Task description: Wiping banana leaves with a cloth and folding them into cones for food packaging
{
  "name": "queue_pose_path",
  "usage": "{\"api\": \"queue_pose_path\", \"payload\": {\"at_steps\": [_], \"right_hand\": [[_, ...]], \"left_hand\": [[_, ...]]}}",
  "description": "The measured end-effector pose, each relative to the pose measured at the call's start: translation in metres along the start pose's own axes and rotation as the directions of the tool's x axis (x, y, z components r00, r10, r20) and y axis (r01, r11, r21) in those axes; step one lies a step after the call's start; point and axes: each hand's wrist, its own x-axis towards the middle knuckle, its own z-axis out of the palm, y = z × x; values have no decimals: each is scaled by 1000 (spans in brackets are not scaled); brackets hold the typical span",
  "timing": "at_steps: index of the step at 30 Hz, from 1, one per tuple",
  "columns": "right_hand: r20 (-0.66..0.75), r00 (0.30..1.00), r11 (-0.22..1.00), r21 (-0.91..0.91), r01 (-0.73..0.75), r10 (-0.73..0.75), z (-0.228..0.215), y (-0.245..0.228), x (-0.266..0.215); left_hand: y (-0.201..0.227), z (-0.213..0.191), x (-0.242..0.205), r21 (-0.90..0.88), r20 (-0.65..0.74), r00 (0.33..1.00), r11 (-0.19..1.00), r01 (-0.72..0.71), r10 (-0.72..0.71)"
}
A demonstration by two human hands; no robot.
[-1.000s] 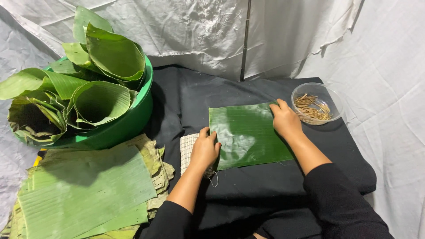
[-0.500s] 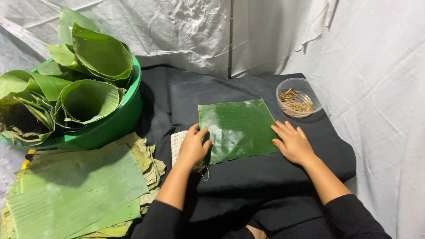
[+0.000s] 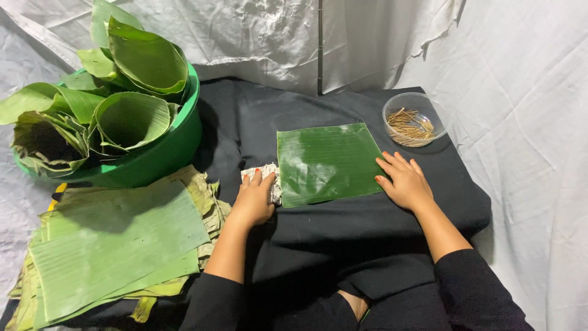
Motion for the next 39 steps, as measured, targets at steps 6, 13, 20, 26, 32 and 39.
{"api": "queue_pose_path", "payload": {"at_steps": [6, 13, 20, 26, 32, 39], "right_hand": [[-29, 1000, 1000, 6, 12, -12, 7, 6, 0], [-32, 999, 1000, 5, 22, -21, 8, 6, 0], [-31, 999, 999, -24, 26, -27, 11, 8, 1], [-18, 1000, 1000, 22, 18, -18, 11, 12, 3], [18, 1000, 998, 62, -17, 15, 6, 6, 2], [4, 1000, 997, 73, -5, 5, 3, 4, -1]], "left_hand": [[-12, -25, -27, -328, -316, 948, 936, -129, 20], [45, -60, -48, -603, -487, 848, 783, -153, -209], [149, 22, 23, -217, -442, 844, 876, -430, 305], [194, 48, 40, -73, -168, 963, 972, -224, 209], [190, 43, 38, -10, -173, 978, 993, -119, 115], [138, 18, 26, -50, -16, 990, 989, 139, -140]]}}
